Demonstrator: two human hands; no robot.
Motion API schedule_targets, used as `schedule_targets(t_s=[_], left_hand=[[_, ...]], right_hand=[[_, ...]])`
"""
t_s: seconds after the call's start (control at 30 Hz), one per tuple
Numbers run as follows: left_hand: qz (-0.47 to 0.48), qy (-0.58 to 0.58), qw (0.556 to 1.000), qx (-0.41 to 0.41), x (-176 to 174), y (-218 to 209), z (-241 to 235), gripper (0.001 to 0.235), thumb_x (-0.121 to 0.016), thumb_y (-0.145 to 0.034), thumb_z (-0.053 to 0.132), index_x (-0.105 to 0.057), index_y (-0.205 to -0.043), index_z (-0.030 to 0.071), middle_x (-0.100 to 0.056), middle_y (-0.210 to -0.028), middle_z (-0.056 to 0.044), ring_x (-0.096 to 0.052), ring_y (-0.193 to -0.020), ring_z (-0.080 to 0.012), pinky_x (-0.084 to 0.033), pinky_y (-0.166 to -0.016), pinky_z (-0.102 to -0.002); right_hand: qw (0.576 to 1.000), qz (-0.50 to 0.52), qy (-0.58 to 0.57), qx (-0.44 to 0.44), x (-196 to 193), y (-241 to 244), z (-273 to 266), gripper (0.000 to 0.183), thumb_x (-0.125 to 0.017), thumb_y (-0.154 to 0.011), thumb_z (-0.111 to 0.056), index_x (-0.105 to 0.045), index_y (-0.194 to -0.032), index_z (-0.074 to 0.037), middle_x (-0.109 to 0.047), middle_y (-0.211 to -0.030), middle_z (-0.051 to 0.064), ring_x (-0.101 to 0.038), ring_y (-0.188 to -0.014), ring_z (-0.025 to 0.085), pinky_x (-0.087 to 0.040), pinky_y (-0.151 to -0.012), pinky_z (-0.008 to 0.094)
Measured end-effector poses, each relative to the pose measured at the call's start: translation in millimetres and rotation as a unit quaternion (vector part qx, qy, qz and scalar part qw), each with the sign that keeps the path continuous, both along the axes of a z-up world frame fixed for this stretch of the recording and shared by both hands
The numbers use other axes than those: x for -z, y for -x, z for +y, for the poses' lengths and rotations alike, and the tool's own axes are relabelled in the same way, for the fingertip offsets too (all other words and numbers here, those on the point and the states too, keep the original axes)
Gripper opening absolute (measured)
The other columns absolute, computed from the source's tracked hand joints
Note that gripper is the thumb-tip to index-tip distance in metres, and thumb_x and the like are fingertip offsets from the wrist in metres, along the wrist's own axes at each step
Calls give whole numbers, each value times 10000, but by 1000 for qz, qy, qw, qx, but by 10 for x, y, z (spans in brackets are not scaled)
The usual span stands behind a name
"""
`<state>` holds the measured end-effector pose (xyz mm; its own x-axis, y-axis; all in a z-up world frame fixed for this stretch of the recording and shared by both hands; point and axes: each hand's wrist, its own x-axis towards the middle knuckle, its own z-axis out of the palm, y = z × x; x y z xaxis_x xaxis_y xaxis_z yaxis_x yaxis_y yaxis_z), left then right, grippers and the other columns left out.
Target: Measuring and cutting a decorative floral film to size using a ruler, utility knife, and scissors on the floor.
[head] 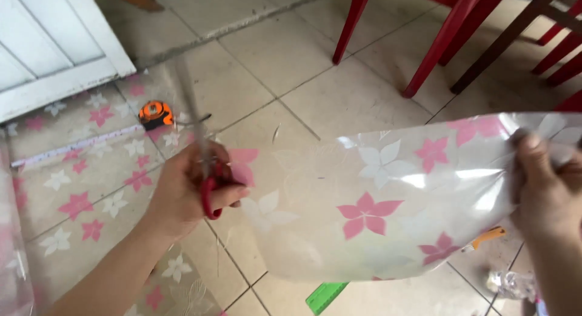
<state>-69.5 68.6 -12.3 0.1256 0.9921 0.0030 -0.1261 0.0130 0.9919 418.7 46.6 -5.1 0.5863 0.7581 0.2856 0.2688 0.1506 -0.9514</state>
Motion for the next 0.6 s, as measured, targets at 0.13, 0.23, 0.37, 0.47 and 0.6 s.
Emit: schedule_targets(t_s=[0.13,0.23,0.37,0.47,0.6], left_hand=[[-18,-85,996,-24,42,59,-15,451,-871,-651,-91,-589,-965,69,-639,-756,-88,-673,-670,-203,-602,-585,-332],[-12,-98,994,-41,-19,62,-51,456,-868,-647,-88,-577,-956,79,-641,-777,-70,-714,-713,-205,-585,-601,-319],[-48,-91,994,-40,4,101,-52,448,-844,-662,-106,-570,-971,69,-676,-790,-104,-749,-728,-241,-590,-587,-345],[-55,-89,993,-45,47,121,-51,444,-847,-674,-84,-571,-977,87,-613,-749,-73,-680,-697,-205,-534,-549,-331],[-65,-75,994,-47,55,103,-67,425,-828,-684,-104,-577,-977,73,-660,-733,-108,-751,-704,-261,-555,-561,-340]], right_hand=[[983,-60,-134,-107,103,13,-104,511,-654,-1211,-245,-485,-735,-166,-451,-599,-28,-422,-534,65,-501,-848,219],[987,-25,-116,-106,96,-2,-142,337,-689,-1159,-343,-600,-883,-173,-539,-691,-62,-516,-579,46,-400,-497,201],[988,-40,-103,-109,125,-61,-197,202,-675,-1148,-376,-691,-1210,-184,-692,-1071,-94,-693,-1011,34,-590,-906,150],[987,-58,-97,-118,45,89,-249,266,-599,-1189,-376,-647,-1132,-121,-556,-683,-44,-532,-515,46,-411,-416,177],[988,-71,-85,-112,-78,260,-339,447,-586,-1149,-518,-595,-1033,-86,-469,-574,-17,-433,-415,84,-351,-402,211]])
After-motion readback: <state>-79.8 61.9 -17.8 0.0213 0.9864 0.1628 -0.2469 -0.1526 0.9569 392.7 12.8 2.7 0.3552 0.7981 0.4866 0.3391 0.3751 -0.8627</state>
